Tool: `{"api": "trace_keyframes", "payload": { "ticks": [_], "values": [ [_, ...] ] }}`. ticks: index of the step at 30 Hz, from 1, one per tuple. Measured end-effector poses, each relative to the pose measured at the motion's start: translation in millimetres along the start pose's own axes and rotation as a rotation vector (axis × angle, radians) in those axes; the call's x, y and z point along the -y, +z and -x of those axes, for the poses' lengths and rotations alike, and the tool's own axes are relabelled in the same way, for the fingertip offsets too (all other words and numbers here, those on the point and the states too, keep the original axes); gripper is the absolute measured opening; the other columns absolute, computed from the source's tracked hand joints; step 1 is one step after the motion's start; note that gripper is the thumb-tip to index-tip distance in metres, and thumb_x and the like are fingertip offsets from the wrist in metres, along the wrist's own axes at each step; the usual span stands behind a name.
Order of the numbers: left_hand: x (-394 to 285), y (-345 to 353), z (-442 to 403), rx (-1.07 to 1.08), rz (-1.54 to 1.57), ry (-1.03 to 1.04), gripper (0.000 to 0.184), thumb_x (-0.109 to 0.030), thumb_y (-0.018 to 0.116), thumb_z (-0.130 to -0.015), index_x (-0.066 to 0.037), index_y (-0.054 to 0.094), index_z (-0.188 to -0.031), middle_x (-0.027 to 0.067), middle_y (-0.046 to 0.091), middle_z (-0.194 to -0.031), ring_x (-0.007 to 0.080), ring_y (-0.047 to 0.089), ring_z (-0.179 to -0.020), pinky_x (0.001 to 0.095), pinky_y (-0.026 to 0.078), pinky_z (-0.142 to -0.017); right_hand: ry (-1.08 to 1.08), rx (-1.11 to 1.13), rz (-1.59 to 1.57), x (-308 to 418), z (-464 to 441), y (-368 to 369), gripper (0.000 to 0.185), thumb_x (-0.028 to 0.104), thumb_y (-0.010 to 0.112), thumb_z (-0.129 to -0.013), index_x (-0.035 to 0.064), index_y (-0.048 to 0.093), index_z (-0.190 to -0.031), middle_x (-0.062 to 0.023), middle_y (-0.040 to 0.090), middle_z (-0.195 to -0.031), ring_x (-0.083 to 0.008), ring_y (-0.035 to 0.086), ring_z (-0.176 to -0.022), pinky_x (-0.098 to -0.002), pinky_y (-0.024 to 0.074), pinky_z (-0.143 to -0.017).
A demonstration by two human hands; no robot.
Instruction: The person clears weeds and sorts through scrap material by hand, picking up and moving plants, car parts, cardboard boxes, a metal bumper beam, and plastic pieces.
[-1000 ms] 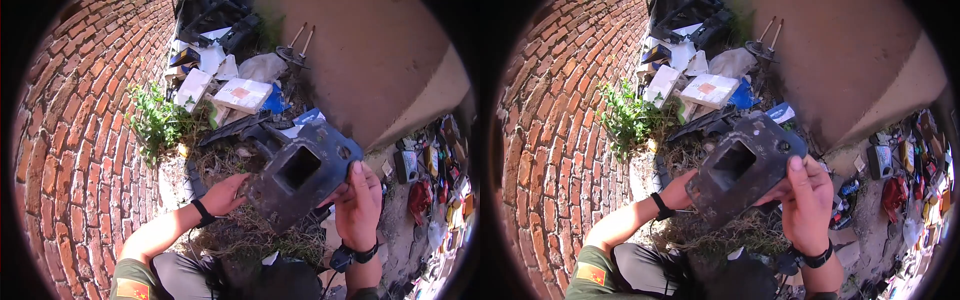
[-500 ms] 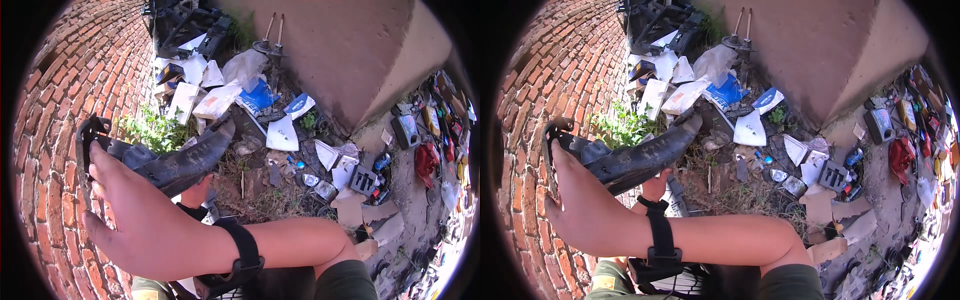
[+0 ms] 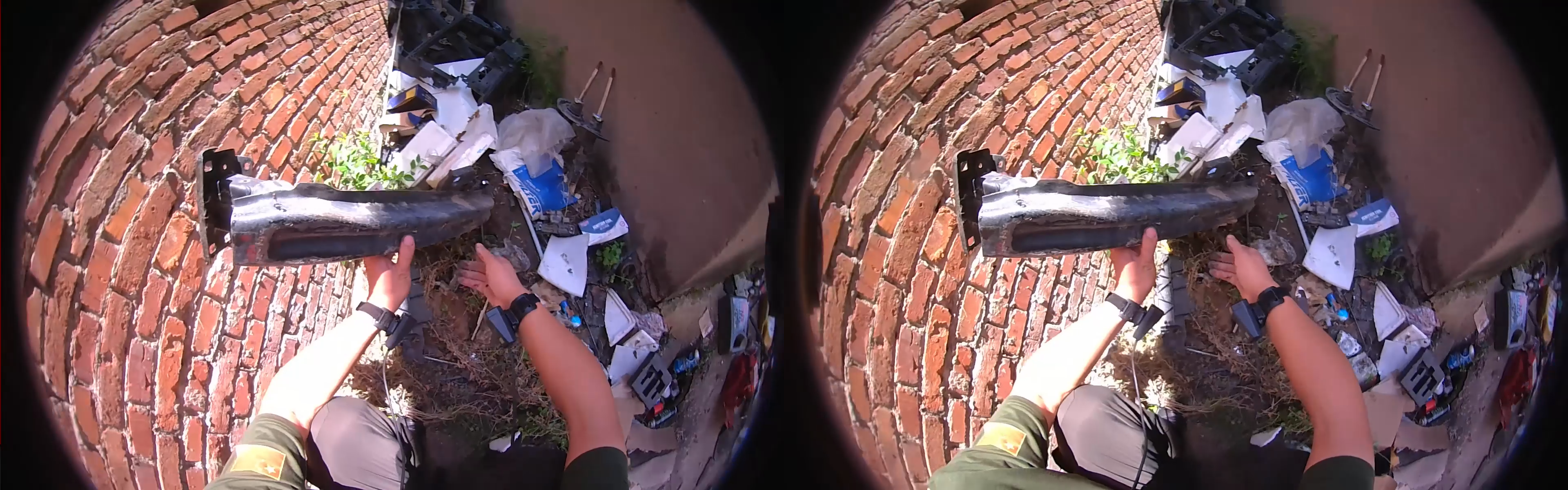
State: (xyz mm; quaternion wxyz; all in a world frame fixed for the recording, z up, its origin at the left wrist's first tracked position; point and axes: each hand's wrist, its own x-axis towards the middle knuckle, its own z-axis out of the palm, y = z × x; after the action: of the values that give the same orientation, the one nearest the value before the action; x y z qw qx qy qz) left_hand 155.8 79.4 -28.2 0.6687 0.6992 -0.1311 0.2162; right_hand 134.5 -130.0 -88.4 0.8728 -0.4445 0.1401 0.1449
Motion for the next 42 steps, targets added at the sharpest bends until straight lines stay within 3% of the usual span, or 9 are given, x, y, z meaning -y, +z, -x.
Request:
{"api": "trace_keyframes", "payload": {
  "ticks": [6,12,16,18,21,22,28,33,42],
  "values": [
    [12.0,-16.7,7.2,0.037,-0.058,-0.081,0.054,-0.035,0.074,-0.093,0.002,0.055,-0.128,0.0151,0.063,-0.125,0.0247,0.058,-0.116,0.0395,0.043,-0.103,-0.021,0.020,-0.245,-15.4,-64.6,13.9,0.063,0.046,0.056,-0.102,-0.0031,0.038,-0.137,-0.0257,0.053,-0.130,-0.0395,0.060,-0.117,-0.0501,0.0523,-0.099],
    [1.8,-16.9,17.2,0.040,-0.032,-0.072,0.050,-0.028,0.069,-0.097,-0.001,0.049,-0.133,0.0101,0.059,-0.128,0.0203,0.054,-0.118,0.0349,0.038,-0.107,-0.043,0.020,-0.411,-53.3,-78.7,17.1,0.058,0.042,0.052,-0.104,-0.0039,0.041,-0.139,-0.0272,0.055,-0.131,-0.0394,0.060,-0.118,-0.0490,0.0536,-0.097],
    [-11.3,-16.9,16.5,0.033,-0.139,-0.055,0.051,-0.027,0.065,-0.100,0.003,0.047,-0.137,0.0111,0.056,-0.134,0.0201,0.051,-0.120,0.0341,0.038,-0.106,-0.140,0.057,-0.556,-45.6,-72.1,34.7,0.032,0.031,0.055,-0.105,0.0020,0.059,-0.117,-0.0138,0.067,-0.116,-0.0284,0.065,-0.108,-0.0420,0.0548,-0.092],
    [-46.2,-11.3,9.9,-0.056,-0.129,-0.027,0.051,-0.022,0.071,-0.097,0.003,0.050,-0.135,0.0116,0.058,-0.131,0.0184,0.053,-0.118,0.0351,0.038,-0.107,-0.140,0.048,-0.574,-37.7,-53.5,49.0,0.029,0.029,0.057,-0.104,0.0050,0.062,-0.119,-0.0109,0.068,-0.118,-0.0257,0.063,-0.113,-0.0430,0.0490,-0.102],
    [-103.4,-25.4,-3.9,-0.028,-0.097,-0.047,0.069,-0.038,0.070,-0.096,0.003,0.043,-0.144,0.0125,0.054,-0.138,0.0205,0.052,-0.124,0.0372,0.040,-0.109,-0.166,0.136,-0.701,-17.9,8.3,79.8,0.022,0.024,0.059,-0.103,0.0060,0.062,-0.115,-0.0094,0.068,-0.115,-0.0224,0.065,-0.108,-0.0385,0.0512,-0.099],
    [-126.7,-31.9,-7.6,0.000,-0.152,-0.008,0.072,-0.041,0.067,-0.097,0.001,0.036,-0.148,0.0153,0.048,-0.143,0.0256,0.052,-0.131,0.0465,0.045,-0.112,-0.137,0.169,-0.716,-5.6,35.3,88.2,0.021,0.024,0.060,-0.103,0.0055,0.062,-0.114,-0.0082,0.068,-0.114,-0.0209,0.065,-0.107,-0.0377,0.0518,-0.099],
    [-187.4,-74.7,-47.4,-0.163,-0.054,-0.029,0.071,-0.052,0.058,-0.100,-0.002,0.042,-0.148,0.0110,0.052,-0.145,0.0243,0.052,-0.131,0.0422,0.039,-0.114,-0.022,0.429,-0.542,-21.9,77.8,62.6,0.030,0.026,0.056,-0.105,0.0002,0.054,-0.120,-0.0155,0.065,-0.119,-0.0285,0.066,-0.112,-0.0446,0.0538,-0.099],
    [-135.3,-130.9,-80.7,-0.039,-0.044,-0.066,0.082,-0.056,0.063,-0.095,-0.002,0.036,-0.151,0.0114,0.045,-0.151,0.0257,0.045,-0.135,0.0458,0.034,-0.117,0.144,0.085,-0.666,-76.2,28.9,-22.9,0.074,0.049,0.061,-0.098,-0.0040,0.033,-0.143,-0.0242,0.052,-0.134,-0.0361,0.058,-0.122,-0.0500,0.0504,-0.104],
    [-123.5,-169.0,-73.5,-0.095,0.018,-0.152,0.087,-0.060,0.066,-0.091,-0.008,0.035,-0.153,0.0099,0.042,-0.154,0.0284,0.043,-0.138,0.0488,0.033,-0.116,0.258,-0.017,-0.680,-86.5,-44.7,-44.1,0.076,0.061,0.067,-0.089,0.0075,0.045,-0.139,-0.0199,0.055,-0.131,-0.0355,0.059,-0.116,-0.0532,0.0497,-0.104]
  ]
}}
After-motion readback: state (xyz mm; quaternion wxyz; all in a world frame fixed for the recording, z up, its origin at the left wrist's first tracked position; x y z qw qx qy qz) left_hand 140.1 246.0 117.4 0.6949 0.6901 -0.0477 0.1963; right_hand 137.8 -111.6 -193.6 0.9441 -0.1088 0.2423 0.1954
